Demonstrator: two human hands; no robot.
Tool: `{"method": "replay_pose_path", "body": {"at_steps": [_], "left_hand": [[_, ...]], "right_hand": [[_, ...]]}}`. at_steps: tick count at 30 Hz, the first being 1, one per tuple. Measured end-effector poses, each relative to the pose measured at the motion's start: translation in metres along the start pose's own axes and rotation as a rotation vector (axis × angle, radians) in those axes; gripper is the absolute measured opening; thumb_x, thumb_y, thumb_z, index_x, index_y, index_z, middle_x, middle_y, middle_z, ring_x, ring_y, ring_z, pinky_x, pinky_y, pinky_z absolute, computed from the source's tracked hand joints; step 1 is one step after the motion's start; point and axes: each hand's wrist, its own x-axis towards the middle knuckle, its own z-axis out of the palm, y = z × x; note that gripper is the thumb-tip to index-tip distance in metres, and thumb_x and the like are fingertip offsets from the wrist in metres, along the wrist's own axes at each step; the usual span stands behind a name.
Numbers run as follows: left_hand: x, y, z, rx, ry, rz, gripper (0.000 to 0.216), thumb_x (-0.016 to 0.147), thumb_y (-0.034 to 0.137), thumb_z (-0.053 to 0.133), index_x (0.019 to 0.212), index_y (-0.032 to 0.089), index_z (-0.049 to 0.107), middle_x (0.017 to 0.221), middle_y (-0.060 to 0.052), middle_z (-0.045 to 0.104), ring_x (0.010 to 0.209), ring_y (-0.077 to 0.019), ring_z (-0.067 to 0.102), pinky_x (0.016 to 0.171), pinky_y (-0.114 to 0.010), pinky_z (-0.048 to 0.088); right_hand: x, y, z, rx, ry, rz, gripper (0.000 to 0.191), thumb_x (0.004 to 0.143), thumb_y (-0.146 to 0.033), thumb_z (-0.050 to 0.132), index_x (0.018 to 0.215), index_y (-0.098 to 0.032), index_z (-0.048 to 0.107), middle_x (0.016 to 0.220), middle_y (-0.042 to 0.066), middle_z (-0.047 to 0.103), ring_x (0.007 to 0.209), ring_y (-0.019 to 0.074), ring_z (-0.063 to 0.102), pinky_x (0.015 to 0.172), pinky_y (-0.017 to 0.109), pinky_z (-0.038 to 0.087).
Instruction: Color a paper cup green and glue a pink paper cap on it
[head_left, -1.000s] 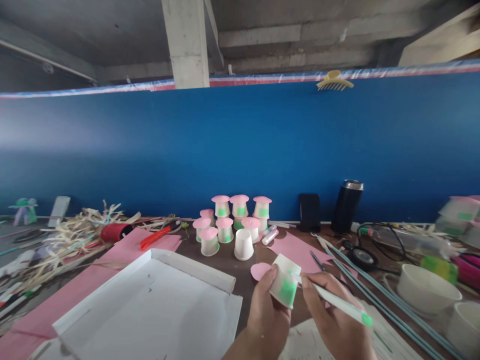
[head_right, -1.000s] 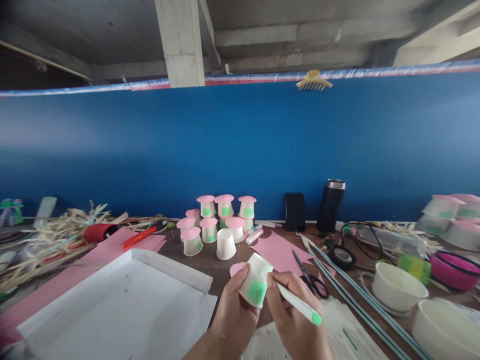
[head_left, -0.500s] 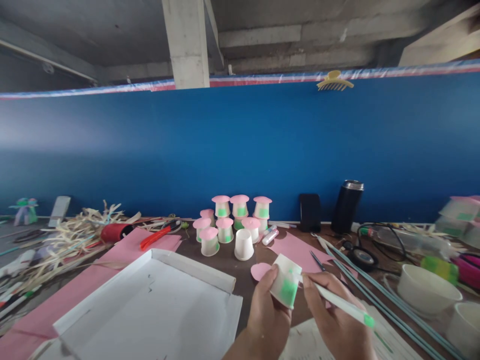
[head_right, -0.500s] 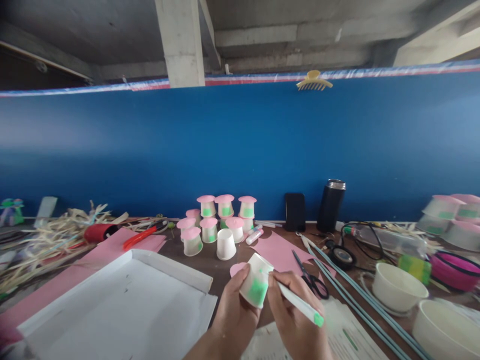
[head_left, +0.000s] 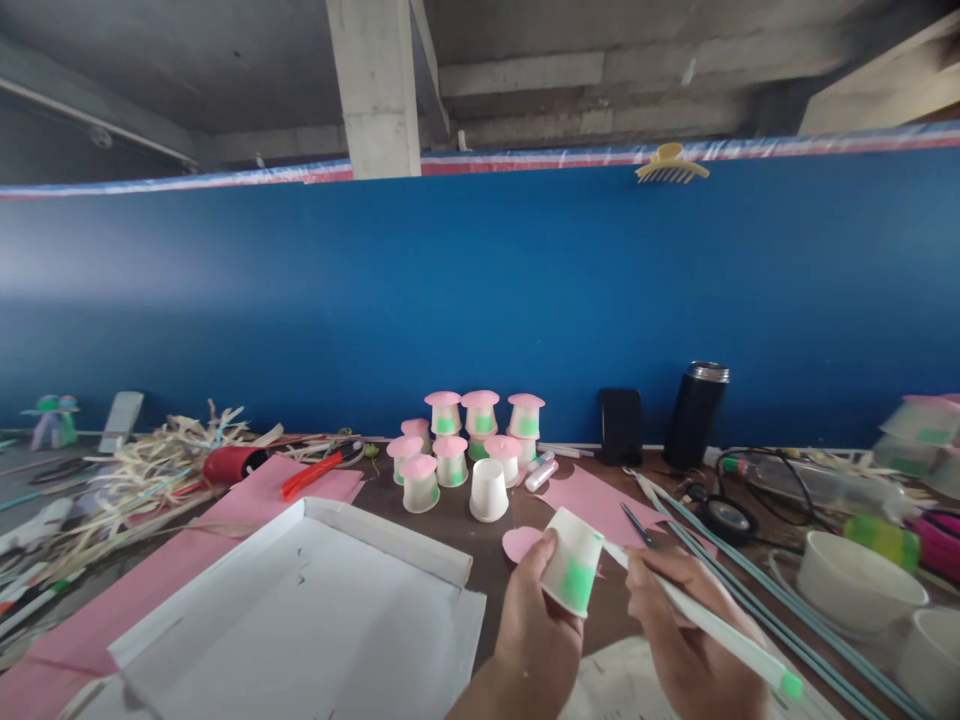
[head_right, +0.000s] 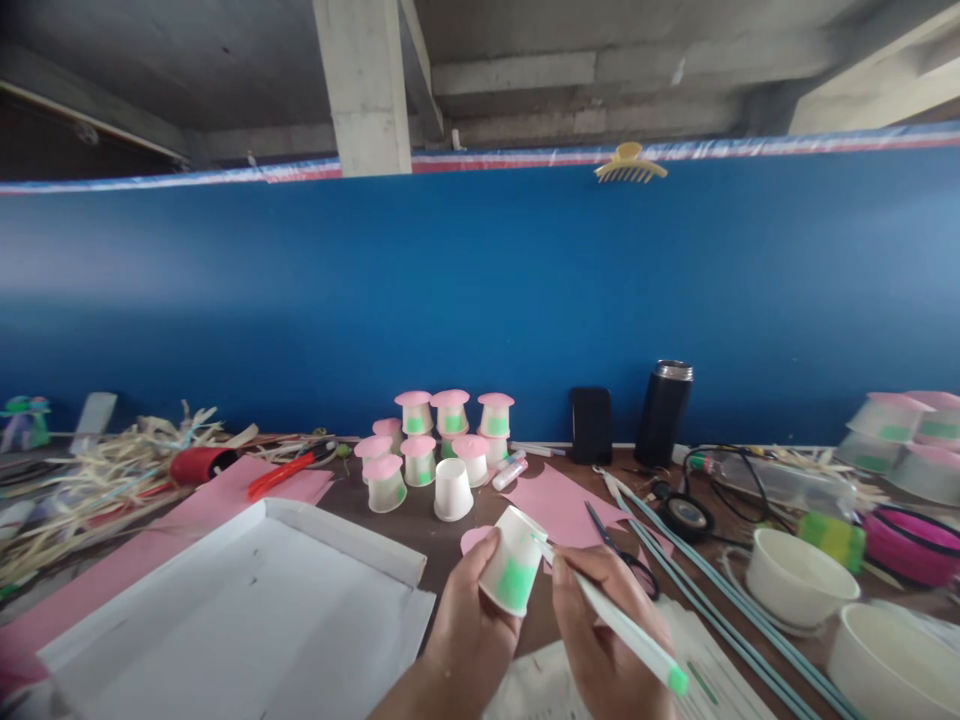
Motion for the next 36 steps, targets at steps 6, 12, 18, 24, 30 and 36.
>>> {"method": "replay_pose_path", "body": {"at_steps": [6, 12, 18, 24, 30, 36], "left_hand": [[-0.007, 0.003, 0.006, -0.015, -0.016, -0.062, 0.026, 0.072, 0.026, 0.067, 0.094, 0.012, 0.063, 0.093, -0.011, 0.069, 0.091, -0.0214, 0.065, 0.072, -0.026, 0.054], [-0.011, 0.003, 0.009, -0.049, -0.042, -0.058, 0.025, 0.073, 0.021, 0.066, 0.095, 0.009, 0.064, 0.094, -0.011, 0.070, 0.089, -0.0195, 0.065, 0.076, -0.027, 0.053], [-0.012, 0.003, 0.006, -0.072, -0.178, -0.067, 0.023, 0.076, 0.024, 0.063, 0.093, 0.008, 0.066, 0.092, -0.011, 0.070, 0.089, -0.0198, 0.065, 0.081, -0.029, 0.051], [-0.013, 0.002, 0.006, -0.059, -0.219, -0.080, 0.027, 0.077, 0.025, 0.062, 0.095, 0.006, 0.066, 0.093, -0.012, 0.070, 0.089, -0.0200, 0.065, 0.084, -0.029, 0.050], [-0.009, 0.001, 0.005, -0.047, -0.165, -0.086, 0.027, 0.074, 0.024, 0.065, 0.094, 0.006, 0.065, 0.089, -0.012, 0.070, 0.084, -0.0190, 0.065, 0.080, -0.029, 0.050], [-0.010, 0.001, 0.004, -0.060, -0.166, -0.098, 0.027, 0.074, 0.023, 0.065, 0.095, 0.006, 0.065, 0.091, -0.012, 0.070, 0.086, -0.0196, 0.065, 0.080, -0.029, 0.050]], "right_hand": [[0.001, -0.001, 0.000, -0.046, -0.021, -0.040, 0.009, 0.084, -0.026, 0.056, 0.088, -0.020, 0.061, 0.068, -0.001, 0.062, 0.053, 0.0109, 0.059, 0.056, 0.022, 0.049], [0.002, 0.002, 0.000, -0.077, -0.085, -0.106, 0.009, 0.084, -0.023, 0.055, 0.092, -0.020, 0.060, 0.069, -0.001, 0.061, 0.055, 0.0098, 0.057, 0.058, 0.021, 0.047], [0.001, 0.008, 0.002, -0.101, -0.103, -0.168, 0.010, 0.084, -0.020, 0.057, 0.093, -0.019, 0.060, 0.075, 0.000, 0.063, 0.065, 0.0107, 0.060, 0.068, 0.022, 0.047], [0.000, 0.007, 0.002, -0.142, -0.115, -0.170, 0.008, 0.085, -0.023, 0.055, 0.090, -0.021, 0.059, 0.075, 0.000, 0.064, 0.066, 0.0119, 0.062, 0.064, 0.021, 0.048], [0.001, 0.006, 0.002, -0.185, -0.139, -0.131, 0.008, 0.085, -0.026, 0.054, 0.086, -0.021, 0.059, 0.072, -0.001, 0.063, 0.061, 0.0118, 0.061, 0.058, 0.021, 0.046], [0.000, 0.008, 0.004, -0.184, -0.148, -0.122, 0.008, 0.086, -0.027, 0.053, 0.085, -0.021, 0.059, 0.070, -0.001, 0.062, 0.060, 0.0114, 0.058, 0.057, 0.021, 0.045]]}}
